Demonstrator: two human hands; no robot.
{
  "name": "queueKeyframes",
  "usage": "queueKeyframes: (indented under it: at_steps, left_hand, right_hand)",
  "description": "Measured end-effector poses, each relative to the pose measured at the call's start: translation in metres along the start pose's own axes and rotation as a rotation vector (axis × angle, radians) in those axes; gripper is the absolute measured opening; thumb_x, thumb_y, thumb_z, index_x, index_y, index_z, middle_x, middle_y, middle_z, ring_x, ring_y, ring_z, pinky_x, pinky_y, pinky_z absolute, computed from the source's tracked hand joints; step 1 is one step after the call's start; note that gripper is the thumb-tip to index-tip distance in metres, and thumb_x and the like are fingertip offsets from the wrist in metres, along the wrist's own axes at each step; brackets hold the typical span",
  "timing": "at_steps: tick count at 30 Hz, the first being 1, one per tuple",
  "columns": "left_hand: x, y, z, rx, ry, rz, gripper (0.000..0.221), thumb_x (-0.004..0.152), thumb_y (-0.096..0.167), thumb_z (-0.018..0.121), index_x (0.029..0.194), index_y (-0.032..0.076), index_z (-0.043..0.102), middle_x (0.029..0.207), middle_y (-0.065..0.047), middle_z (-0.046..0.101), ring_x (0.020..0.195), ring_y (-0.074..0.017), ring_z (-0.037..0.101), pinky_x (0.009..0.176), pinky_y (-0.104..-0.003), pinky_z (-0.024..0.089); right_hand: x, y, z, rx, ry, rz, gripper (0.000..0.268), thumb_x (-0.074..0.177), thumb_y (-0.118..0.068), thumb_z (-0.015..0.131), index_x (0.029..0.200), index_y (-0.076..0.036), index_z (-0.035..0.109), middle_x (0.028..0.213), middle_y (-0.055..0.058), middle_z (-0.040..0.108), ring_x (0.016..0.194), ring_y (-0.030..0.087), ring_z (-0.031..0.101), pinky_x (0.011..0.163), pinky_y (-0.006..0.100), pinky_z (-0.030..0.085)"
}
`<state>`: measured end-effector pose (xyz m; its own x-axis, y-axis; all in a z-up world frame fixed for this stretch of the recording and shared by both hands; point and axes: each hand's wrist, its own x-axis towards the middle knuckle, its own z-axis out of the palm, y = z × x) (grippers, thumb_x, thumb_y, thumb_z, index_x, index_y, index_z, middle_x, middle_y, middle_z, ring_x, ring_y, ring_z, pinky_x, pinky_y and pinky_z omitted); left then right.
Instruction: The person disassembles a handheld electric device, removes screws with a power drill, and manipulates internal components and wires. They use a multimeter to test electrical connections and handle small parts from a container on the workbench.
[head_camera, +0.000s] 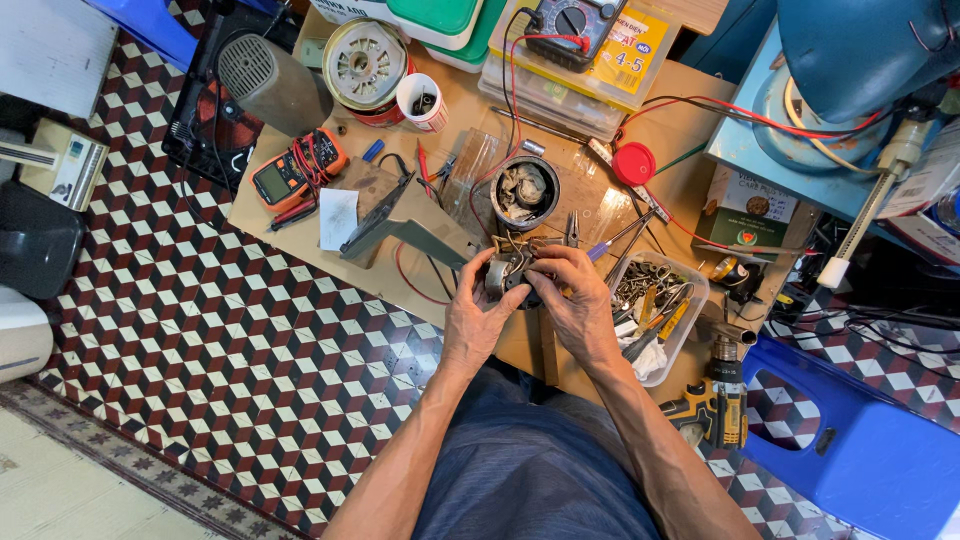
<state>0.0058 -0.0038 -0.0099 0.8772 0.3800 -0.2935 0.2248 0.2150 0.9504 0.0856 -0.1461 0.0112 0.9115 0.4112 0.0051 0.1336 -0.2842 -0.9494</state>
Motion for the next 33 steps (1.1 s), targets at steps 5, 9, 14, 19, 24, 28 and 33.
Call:
queueKeyframes:
  at_steps: [5, 9, 14, 19, 24, 28, 33]
  left_hand:
    - [0.0, 0.0, 0.0, 0.0, -0.007, 0.017, 0.073, 0.088, 0.022, 0.081, 0.148, 0.005, 0.043, 0.134, -0.014, 0.062, 0.122, -0.0188, 0.062, 0.103, -0.032, 0.053]
    - [0.0, 0.0, 0.0, 0.025, 0.009, 0.015, 0.073, 0.087, 0.023, 0.081, 0.148, 0.007, 0.044, 0.133, -0.014, 0.064, 0.121, -0.0189, 0.063, 0.103, -0.032, 0.053]
    - [0.0, 0.0, 0.001, 0.048, 0.013, 0.04, 0.073, 0.087, 0.026, 0.082, 0.147, 0.007, 0.045, 0.133, -0.014, 0.064, 0.122, -0.0191, 0.063, 0.103, -0.033, 0.054]
    - [0.0, 0.004, 0.002, 0.106, 0.038, 0.04, 0.073, 0.086, 0.028, 0.082, 0.146, 0.007, 0.046, 0.132, -0.015, 0.065, 0.121, -0.0197, 0.064, 0.102, -0.033, 0.055]
    - [-0.003, 0.01, 0.003, 0.112, 0.045, 0.031, 0.073, 0.086, 0.029, 0.082, 0.145, 0.007, 0.046, 0.131, -0.014, 0.064, 0.121, -0.0201, 0.065, 0.102, -0.033, 0.055]
    - [-0.003, 0.012, 0.003, 0.145, 0.057, 0.024, 0.071, 0.086, 0.026, 0.082, 0.145, 0.007, 0.047, 0.131, -0.015, 0.065, 0.119, -0.0198, 0.065, 0.101, -0.033, 0.055]
    - [-0.001, 0.009, 0.003, 0.115, 0.06, 0.018, 0.069, 0.087, 0.02, 0.082, 0.145, 0.006, 0.047, 0.131, -0.014, 0.065, 0.119, -0.0188, 0.064, 0.101, -0.031, 0.053]
  right_hand:
    - [0.0, -0.006, -0.002, -0.024, -0.017, 0.006, 0.016, 0.093, -0.009, 0.072, 0.108, -0.002, 0.073, 0.122, 0.009, 0.068, 0.101, 0.018, 0.07, 0.086, 0.03, 0.057]
    - [0.002, -0.012, -0.002, -0.11, -0.013, -0.039, 0.016, 0.093, -0.009, 0.072, 0.107, -0.002, 0.073, 0.123, 0.012, 0.068, 0.104, 0.023, 0.07, 0.088, 0.033, 0.057]
    - [0.004, -0.018, -0.001, -0.305, 0.013, -0.201, 0.016, 0.09, -0.007, 0.073, 0.105, -0.001, 0.073, 0.119, 0.014, 0.07, 0.106, 0.03, 0.071, 0.09, 0.036, 0.057]
    - [0.007, -0.023, 0.001, -0.266, 0.011, -0.081, 0.015, 0.09, -0.007, 0.073, 0.103, 0.0, 0.073, 0.116, 0.013, 0.071, 0.1, 0.028, 0.072, 0.085, 0.034, 0.057]
    - [0.005, -0.026, 0.005, -0.211, 0.012, -0.012, 0.014, 0.091, -0.006, 0.072, 0.104, 0.0, 0.073, 0.116, 0.011, 0.071, 0.098, 0.023, 0.073, 0.081, 0.031, 0.059]
    - [0.004, -0.024, 0.006, -0.249, 0.022, 0.038, 0.015, 0.091, -0.008, 0.073, 0.104, 0.0, 0.074, 0.118, 0.009, 0.071, 0.093, 0.019, 0.072, 0.079, 0.029, 0.058]
    - [0.004, -0.016, 0.002, -0.07, 0.024, 0.042, 0.013, 0.092, -0.007, 0.072, 0.103, 0.0, 0.074, 0.117, 0.008, 0.071, 0.098, 0.017, 0.07, 0.084, 0.029, 0.057]
